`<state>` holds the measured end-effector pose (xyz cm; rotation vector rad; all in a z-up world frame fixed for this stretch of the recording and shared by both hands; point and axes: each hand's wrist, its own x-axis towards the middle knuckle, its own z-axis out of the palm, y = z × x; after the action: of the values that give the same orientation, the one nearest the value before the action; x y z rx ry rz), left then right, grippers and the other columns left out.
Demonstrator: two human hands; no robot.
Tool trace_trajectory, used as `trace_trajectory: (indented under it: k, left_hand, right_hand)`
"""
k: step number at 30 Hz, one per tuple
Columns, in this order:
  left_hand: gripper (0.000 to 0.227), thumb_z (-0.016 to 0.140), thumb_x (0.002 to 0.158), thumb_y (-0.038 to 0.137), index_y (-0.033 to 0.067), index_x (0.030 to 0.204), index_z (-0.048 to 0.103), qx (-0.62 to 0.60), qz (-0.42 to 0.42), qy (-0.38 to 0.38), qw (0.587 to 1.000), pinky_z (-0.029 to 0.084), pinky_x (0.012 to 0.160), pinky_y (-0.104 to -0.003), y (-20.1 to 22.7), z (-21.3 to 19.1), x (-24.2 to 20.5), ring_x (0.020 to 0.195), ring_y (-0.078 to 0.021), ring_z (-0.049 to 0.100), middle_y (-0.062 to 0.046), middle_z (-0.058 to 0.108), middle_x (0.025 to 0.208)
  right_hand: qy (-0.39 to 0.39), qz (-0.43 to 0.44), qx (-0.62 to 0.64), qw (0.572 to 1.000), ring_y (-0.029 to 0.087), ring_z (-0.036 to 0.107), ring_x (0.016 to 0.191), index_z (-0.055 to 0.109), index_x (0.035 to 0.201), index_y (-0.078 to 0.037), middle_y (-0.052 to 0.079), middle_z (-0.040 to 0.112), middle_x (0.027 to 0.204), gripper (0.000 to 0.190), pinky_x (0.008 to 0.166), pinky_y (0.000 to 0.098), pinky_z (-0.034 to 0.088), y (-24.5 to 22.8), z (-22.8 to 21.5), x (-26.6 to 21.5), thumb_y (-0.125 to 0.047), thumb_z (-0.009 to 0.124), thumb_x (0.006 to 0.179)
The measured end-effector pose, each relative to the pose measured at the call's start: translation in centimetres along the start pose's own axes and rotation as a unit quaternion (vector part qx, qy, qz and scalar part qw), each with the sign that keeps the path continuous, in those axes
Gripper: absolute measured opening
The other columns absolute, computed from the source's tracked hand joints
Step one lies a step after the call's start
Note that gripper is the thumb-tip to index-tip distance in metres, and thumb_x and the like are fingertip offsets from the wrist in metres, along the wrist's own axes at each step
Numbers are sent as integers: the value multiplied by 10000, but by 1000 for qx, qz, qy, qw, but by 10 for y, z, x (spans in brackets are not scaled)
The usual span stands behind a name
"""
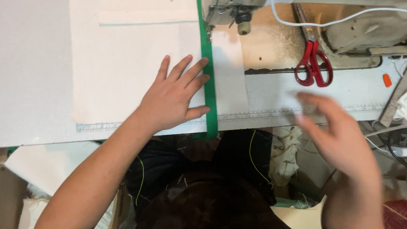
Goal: Sewing green straps onto white fabric pieces using an industrial sewing machine.
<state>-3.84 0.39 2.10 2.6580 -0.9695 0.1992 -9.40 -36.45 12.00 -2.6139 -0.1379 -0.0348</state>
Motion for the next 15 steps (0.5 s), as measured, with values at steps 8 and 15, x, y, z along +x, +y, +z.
trace_trajectory:
  k: [8,15]
  left_hand:
    - [869,339,1026,740,139,1653,357,77,-28,-68,994,152,1202,-737,22,10,-2,1602,-415,184,-116,316,1730]
    - [1003,254,976,927,241,1703,173,194,-11,23,981,63,1277,-648,63,21,-57,1653,-367,52,-49,156,1758]
  right_hand:
    - [281,192,131,931,100,570,1319,646,1462,-107,-12,620,1446,373,1167,238,450,220,-51,-108,-451,601,1325]
    - [181,182,-163,953,403,729,934,787,1180,26,240,770,1019,365,787,514,522,267,-51,10,-330,748,1251]
